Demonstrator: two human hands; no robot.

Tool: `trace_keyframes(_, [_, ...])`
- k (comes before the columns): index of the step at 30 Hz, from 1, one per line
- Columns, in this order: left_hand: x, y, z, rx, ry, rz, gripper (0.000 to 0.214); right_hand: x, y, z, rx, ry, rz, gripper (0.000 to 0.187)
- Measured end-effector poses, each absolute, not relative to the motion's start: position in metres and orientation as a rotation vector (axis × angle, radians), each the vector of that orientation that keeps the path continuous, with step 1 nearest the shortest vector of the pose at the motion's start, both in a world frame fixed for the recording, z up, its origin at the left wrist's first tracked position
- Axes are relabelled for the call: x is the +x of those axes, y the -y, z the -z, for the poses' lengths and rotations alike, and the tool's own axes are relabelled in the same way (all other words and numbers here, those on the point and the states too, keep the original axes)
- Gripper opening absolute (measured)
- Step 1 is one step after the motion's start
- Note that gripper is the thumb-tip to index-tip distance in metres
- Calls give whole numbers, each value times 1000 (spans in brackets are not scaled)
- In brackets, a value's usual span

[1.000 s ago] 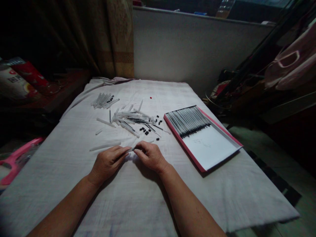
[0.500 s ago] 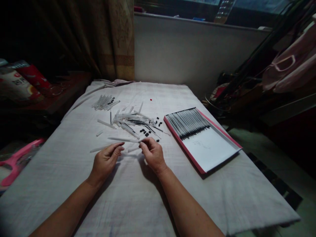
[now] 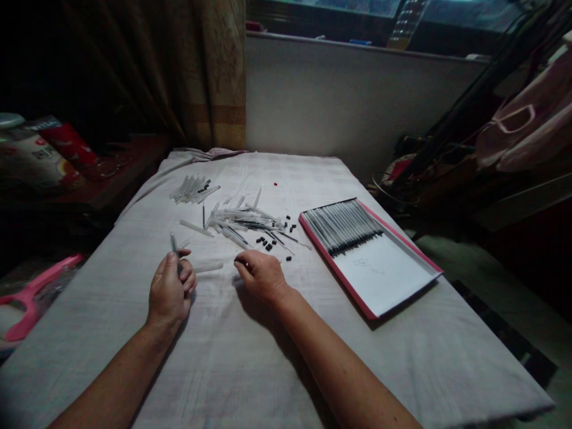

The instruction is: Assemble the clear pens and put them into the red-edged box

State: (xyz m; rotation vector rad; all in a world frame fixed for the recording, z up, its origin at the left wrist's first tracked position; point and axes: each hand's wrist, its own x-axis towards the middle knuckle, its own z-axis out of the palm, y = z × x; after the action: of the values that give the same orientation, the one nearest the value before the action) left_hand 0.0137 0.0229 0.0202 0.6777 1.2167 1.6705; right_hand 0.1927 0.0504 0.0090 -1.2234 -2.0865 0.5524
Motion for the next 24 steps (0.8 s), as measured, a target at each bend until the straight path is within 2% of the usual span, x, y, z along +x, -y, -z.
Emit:
trace_keyframes(8, [-5, -32, -16, 700, -1271, -1774, 31, 125, -118, -32, -1450, 2506, -281, 28])
trace_keyframes(15, [-5, -33, -8, 836, -1323, -1656, 31, 130, -142, -27, -1598, 2517, -245, 31])
trace_keyframes(19, [-4, -32, 3, 1151, -1432, -1428, 32, 153, -141, -16, -1468, 2281, -384, 31])
trace_keyframes(24, [-1, -29, 12, 1651, -1542, -1280, 27, 190, -101, 2, -1246, 1836, -915, 24])
